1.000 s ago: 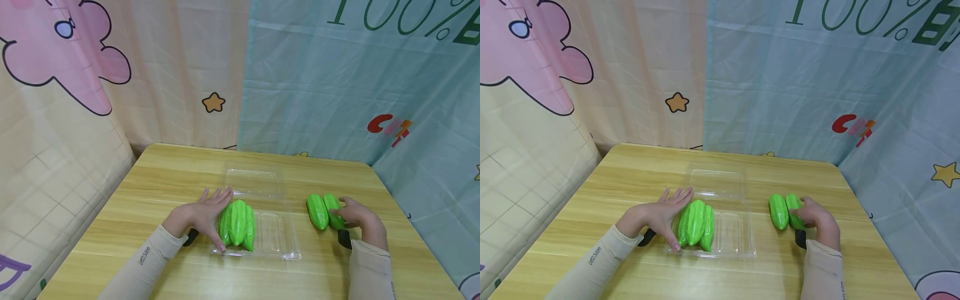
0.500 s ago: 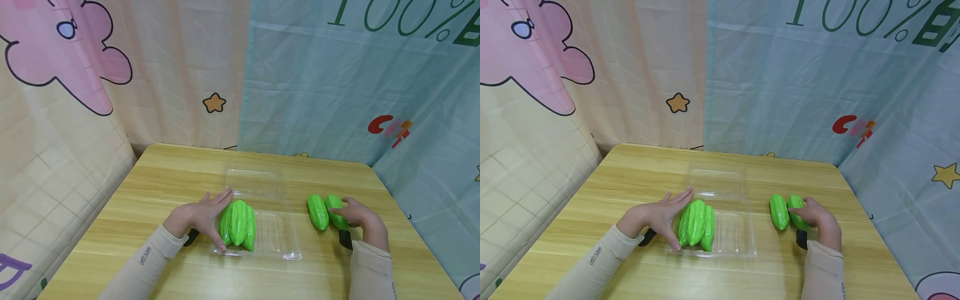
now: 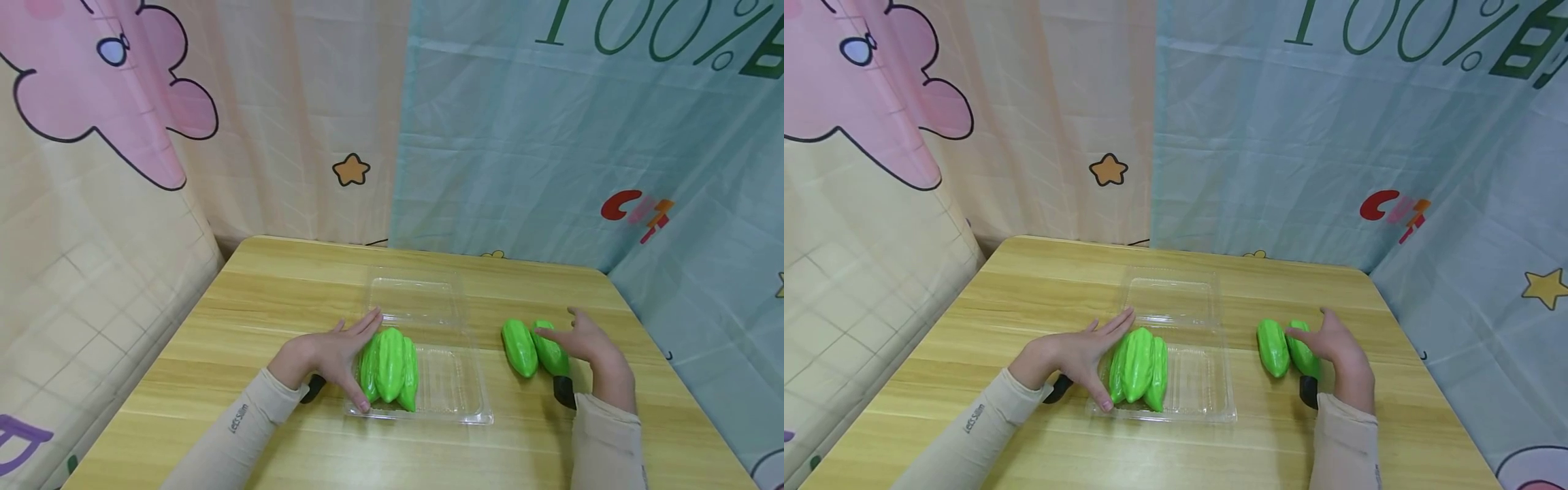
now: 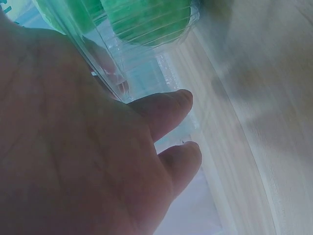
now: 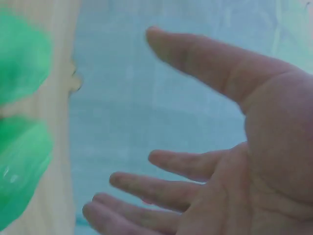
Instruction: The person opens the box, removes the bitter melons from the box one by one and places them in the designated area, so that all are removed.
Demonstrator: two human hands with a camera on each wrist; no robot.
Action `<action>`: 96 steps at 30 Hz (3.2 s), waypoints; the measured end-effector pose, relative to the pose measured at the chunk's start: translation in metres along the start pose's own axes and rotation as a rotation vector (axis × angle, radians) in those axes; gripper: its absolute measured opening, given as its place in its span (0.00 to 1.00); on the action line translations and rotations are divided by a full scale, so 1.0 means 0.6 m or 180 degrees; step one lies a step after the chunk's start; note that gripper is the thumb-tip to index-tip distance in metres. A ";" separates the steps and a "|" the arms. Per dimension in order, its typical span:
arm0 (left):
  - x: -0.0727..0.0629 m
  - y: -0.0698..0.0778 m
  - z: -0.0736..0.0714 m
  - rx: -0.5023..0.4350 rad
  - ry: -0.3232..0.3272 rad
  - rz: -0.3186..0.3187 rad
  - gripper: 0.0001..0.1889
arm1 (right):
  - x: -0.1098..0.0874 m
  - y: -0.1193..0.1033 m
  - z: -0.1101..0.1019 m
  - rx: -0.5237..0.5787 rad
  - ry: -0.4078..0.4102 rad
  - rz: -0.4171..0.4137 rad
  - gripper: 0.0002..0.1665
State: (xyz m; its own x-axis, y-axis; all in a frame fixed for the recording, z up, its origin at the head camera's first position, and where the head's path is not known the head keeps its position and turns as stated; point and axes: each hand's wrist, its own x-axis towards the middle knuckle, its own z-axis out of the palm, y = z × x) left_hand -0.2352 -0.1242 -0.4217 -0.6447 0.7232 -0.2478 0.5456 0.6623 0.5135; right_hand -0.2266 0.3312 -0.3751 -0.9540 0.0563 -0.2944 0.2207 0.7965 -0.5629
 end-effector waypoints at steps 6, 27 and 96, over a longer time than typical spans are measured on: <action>0.003 -0.003 0.001 -0.0002 -0.0010 -0.0007 0.83 | -0.030 -0.065 0.007 0.0506 0.0173 -0.0476 0.72; 0.004 -0.006 0.002 0.0041 0.0005 0.0017 0.81 | -0.084 -0.201 0.140 0.0703 -0.1007 -0.1617 0.71; 0.003 0.002 -0.008 -0.0027 -0.0043 -0.0124 0.83 | -0.056 -0.227 0.246 -0.0489 -0.1031 -0.1666 0.50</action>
State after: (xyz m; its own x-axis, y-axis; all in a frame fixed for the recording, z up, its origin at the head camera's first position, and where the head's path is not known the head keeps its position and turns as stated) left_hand -0.2383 -0.1232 -0.4172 -0.6580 0.6994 -0.2789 0.5156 0.6885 0.5101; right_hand -0.1946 0.1319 -0.4025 -0.8128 -0.5297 -0.2425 -0.3128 0.7479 -0.5854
